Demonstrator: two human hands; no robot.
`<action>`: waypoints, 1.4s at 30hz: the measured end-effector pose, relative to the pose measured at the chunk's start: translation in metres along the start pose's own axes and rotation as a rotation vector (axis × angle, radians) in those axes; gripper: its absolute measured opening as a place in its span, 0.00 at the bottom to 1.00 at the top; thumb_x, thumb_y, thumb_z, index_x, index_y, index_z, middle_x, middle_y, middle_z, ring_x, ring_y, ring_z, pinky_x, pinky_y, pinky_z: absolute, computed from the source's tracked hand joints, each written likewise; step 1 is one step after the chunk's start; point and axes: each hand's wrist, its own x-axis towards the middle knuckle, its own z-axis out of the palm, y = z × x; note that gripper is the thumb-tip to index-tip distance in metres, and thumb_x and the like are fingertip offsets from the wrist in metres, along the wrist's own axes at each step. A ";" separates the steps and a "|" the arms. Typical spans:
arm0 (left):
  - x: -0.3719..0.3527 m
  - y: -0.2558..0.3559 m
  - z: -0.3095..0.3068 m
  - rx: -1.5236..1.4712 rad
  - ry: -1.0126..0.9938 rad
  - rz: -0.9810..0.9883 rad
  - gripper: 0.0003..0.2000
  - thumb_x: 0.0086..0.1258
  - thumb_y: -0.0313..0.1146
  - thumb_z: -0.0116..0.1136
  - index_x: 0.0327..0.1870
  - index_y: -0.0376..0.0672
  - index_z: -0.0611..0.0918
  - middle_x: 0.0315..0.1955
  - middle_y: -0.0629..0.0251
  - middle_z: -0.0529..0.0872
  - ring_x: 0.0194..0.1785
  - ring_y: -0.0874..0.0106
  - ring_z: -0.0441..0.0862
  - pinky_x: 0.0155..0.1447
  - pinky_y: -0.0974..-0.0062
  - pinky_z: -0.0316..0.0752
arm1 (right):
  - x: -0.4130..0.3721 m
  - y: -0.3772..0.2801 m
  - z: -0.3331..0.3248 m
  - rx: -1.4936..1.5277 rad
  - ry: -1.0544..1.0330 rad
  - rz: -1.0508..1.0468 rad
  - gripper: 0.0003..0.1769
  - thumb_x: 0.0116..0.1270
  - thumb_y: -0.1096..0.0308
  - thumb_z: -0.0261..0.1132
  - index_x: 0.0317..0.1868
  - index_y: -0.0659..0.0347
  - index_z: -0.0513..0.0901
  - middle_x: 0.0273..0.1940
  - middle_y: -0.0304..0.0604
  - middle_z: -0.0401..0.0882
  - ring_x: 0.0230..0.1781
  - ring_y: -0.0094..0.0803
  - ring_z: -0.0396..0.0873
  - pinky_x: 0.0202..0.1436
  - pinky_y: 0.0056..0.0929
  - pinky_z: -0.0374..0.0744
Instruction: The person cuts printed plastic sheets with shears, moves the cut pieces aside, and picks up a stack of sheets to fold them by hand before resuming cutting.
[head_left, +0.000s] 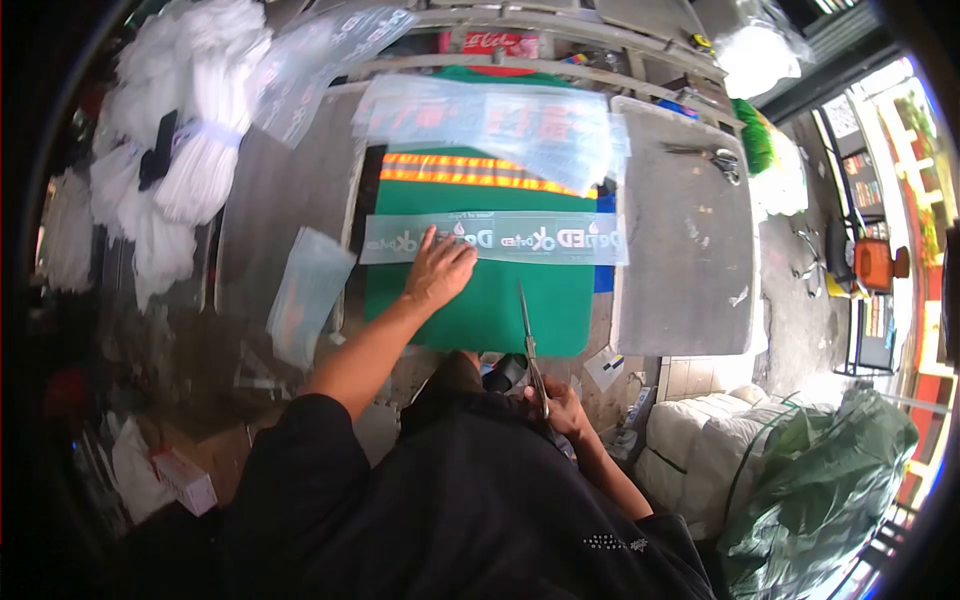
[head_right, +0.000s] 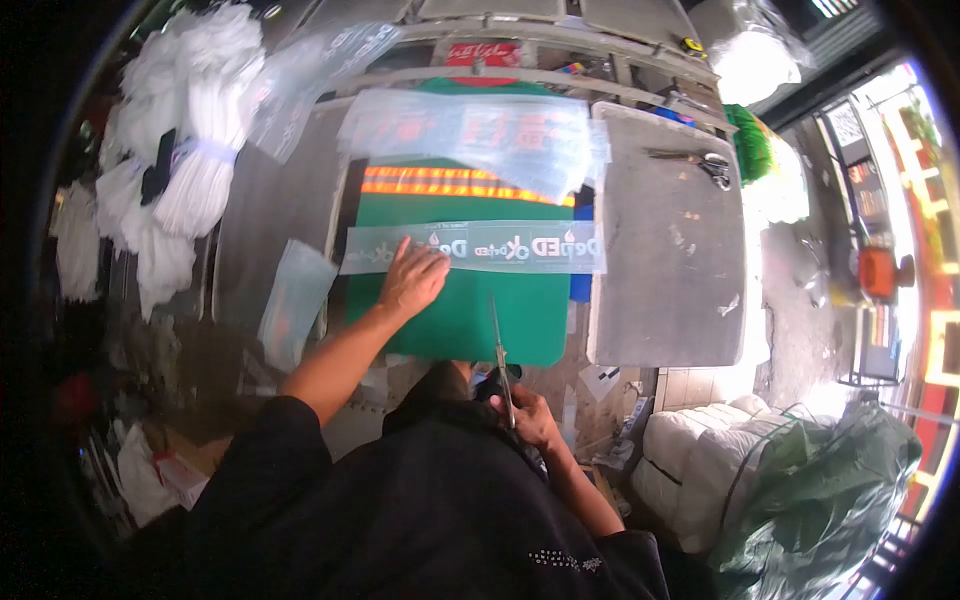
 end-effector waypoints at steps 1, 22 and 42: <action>-0.011 0.009 -0.004 -0.048 0.017 -0.043 0.08 0.62 0.33 0.63 0.40 0.44 0.82 0.41 0.67 0.85 0.51 0.63 0.80 0.67 0.44 0.63 | -0.002 0.006 0.002 0.041 -0.054 0.024 0.20 0.66 0.52 0.68 0.37 0.64 0.81 0.28 0.35 0.79 0.27 0.20 0.75 0.30 0.23 0.73; -0.038 0.054 -0.017 -0.136 -0.015 -0.294 0.28 0.57 0.38 0.64 0.61 0.44 0.74 0.57 0.54 0.73 0.59 0.57 0.72 0.63 0.54 0.66 | 0.043 -0.005 0.018 -0.180 0.007 -0.052 0.25 0.65 0.45 0.66 0.35 0.62 0.78 0.22 0.35 0.74 0.21 0.21 0.73 0.26 0.24 0.72; -0.039 0.048 -0.012 -0.022 -0.166 -0.305 0.32 0.57 0.39 0.56 0.67 0.43 0.70 0.66 0.51 0.67 0.66 0.54 0.64 0.72 0.44 0.53 | 0.082 -0.053 0.030 -0.029 0.041 -0.010 0.23 0.67 0.47 0.66 0.33 0.62 0.77 0.20 0.33 0.71 0.17 0.21 0.72 0.21 0.22 0.69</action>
